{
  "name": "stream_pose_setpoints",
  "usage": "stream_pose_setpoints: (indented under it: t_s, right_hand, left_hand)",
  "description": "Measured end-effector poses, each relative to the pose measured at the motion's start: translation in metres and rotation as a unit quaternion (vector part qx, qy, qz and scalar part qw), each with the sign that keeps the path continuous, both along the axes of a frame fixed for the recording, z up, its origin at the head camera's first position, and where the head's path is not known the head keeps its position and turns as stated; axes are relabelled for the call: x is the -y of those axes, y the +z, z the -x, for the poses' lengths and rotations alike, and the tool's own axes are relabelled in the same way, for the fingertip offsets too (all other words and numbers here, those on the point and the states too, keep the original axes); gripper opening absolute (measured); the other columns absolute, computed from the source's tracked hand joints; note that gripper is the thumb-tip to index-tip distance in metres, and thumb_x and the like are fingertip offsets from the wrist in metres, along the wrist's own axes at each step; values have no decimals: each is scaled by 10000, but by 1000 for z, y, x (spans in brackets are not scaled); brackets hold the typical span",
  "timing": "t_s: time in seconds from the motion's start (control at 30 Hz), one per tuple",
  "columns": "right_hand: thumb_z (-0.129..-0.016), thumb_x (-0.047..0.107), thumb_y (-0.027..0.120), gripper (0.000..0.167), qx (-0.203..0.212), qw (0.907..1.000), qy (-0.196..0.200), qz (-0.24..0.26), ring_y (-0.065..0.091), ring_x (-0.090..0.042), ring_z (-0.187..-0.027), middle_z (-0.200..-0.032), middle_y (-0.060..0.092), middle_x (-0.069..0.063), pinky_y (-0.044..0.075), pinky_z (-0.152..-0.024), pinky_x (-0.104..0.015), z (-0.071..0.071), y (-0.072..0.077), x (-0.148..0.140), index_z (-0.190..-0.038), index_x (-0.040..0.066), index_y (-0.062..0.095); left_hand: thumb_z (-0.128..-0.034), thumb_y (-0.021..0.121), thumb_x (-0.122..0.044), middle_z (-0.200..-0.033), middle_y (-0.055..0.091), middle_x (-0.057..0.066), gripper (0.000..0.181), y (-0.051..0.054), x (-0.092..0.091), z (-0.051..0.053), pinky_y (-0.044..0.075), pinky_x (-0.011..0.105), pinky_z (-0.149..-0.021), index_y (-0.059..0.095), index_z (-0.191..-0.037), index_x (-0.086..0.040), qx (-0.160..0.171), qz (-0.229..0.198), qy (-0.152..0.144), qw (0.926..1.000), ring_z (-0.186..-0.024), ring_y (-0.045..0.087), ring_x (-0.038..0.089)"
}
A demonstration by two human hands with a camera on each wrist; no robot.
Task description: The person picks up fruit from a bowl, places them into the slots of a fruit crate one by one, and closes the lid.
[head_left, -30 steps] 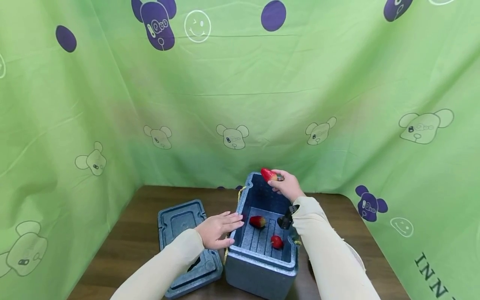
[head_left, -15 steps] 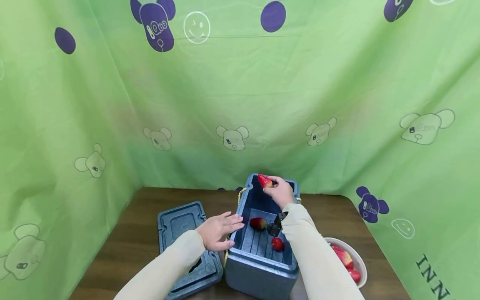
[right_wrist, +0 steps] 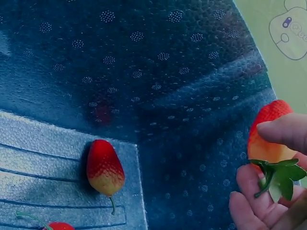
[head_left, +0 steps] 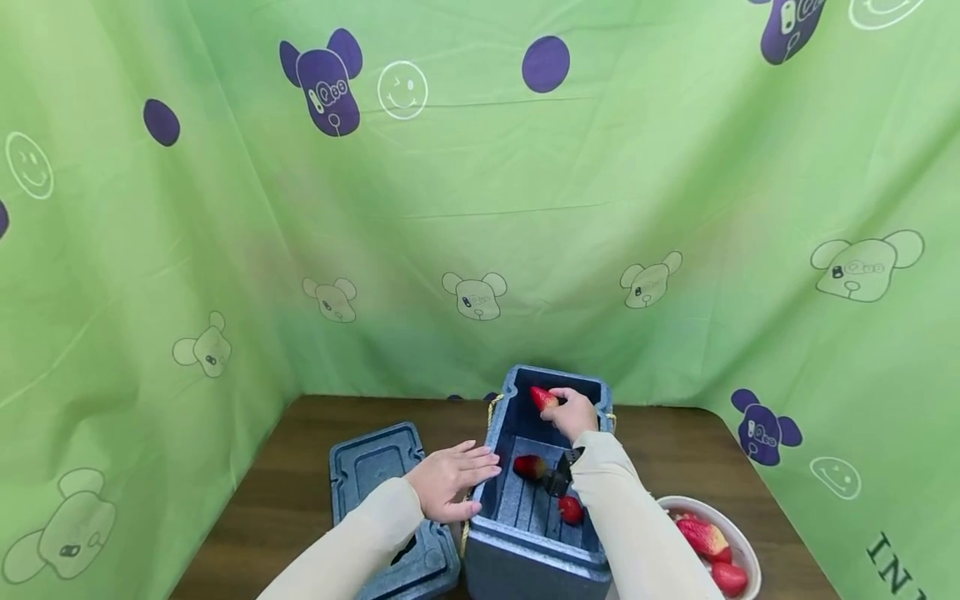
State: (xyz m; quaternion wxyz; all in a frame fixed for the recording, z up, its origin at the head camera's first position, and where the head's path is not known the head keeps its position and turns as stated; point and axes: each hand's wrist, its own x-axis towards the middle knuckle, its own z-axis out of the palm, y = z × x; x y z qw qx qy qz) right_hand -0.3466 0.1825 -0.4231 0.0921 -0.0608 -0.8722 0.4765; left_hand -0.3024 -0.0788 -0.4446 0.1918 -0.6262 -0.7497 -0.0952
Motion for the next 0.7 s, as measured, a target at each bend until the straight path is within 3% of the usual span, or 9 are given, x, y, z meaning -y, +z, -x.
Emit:
stream_pose_setpoints:
  t_s: [0.23, 0.53, 0.7]
  right_hand:
    - [-749, 18, 685, 459, 246, 9993, 104, 262, 651, -292, -618, -895, 651, -252, 473, -480, -238, -2, 0, 0, -1179, -95, 572]
    - [-767, 69, 736, 451, 278, 9992, 106, 250, 624, -223, -560, -801, 660, -184, 537, -521, -321, -7, 1, 1, -1151, -111, 582]
    - [-778, 84, 743, 501, 323, 9964, 135, 773, 674, -313, -713, -991, 659, -266, 568, -600, -345, -4, 2, 5, -1213, -98, 575]
  left_hand:
    - [-1013, 64, -467, -1281, 607, 130, 767, -4, -1, 1, 407, 398, -1033, 616, -1242, 13, -212, -165, 25, 9996, -1233, 537, 241]
    - [-1017, 76, -454, -1257, 622, 133, 752, -8, -4, -2, 432, 396, -1008, 630, -1224, 11, -200, -366, 16, 9991, -1212, 554, 247]
    - [-1015, 76, -458, -1232, 638, 129, 758, -8, -4, -2, 444, 395, -996, 643, -1205, 9, -234, -535, 33, 9983, -1189, 573, 247]
